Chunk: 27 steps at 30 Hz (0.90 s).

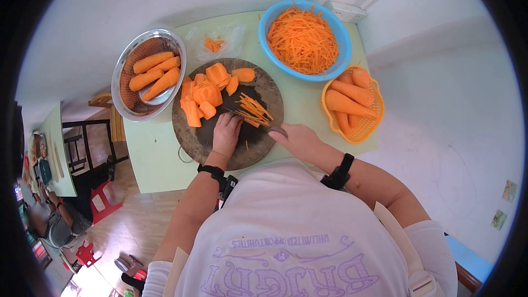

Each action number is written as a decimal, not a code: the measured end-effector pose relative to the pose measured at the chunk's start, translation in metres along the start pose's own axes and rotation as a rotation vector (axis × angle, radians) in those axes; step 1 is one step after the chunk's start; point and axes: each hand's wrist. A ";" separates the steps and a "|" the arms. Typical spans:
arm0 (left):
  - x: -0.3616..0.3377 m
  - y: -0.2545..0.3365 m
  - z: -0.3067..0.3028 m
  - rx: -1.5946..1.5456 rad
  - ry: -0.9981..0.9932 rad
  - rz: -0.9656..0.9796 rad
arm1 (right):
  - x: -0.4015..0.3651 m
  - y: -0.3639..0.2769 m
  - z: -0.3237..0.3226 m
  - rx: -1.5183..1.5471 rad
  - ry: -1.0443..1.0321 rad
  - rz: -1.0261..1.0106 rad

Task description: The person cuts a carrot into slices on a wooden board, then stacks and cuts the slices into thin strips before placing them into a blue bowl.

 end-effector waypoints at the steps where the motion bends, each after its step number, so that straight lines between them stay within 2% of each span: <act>1: 0.000 0.000 0.000 -0.008 0.000 -0.003 | 0.000 -0.001 -0.001 -0.002 -0.002 0.001; 8: -0.001 -0.001 0.001 -0.002 0.006 -0.021 | 0.005 -0.002 -0.005 -0.010 -0.087 0.032; 14: 0.001 0.003 -0.003 -0.016 -0.033 -0.031 | 0.013 0.004 0.007 -0.032 -0.071 0.014; 22: 0.000 0.001 -0.001 -0.014 -0.012 -0.010 | 0.014 0.019 0.017 0.182 -0.033 0.088; 27: -0.001 0.000 0.000 0.011 -0.020 -0.011 | 0.004 0.008 0.007 0.088 -0.019 0.032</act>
Point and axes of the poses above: each hand's wrist, its own x-axis towards the middle knuckle, its own z-axis out of the palm, y = z × x, and after that the axes turned 11 degrees about y, right-handed
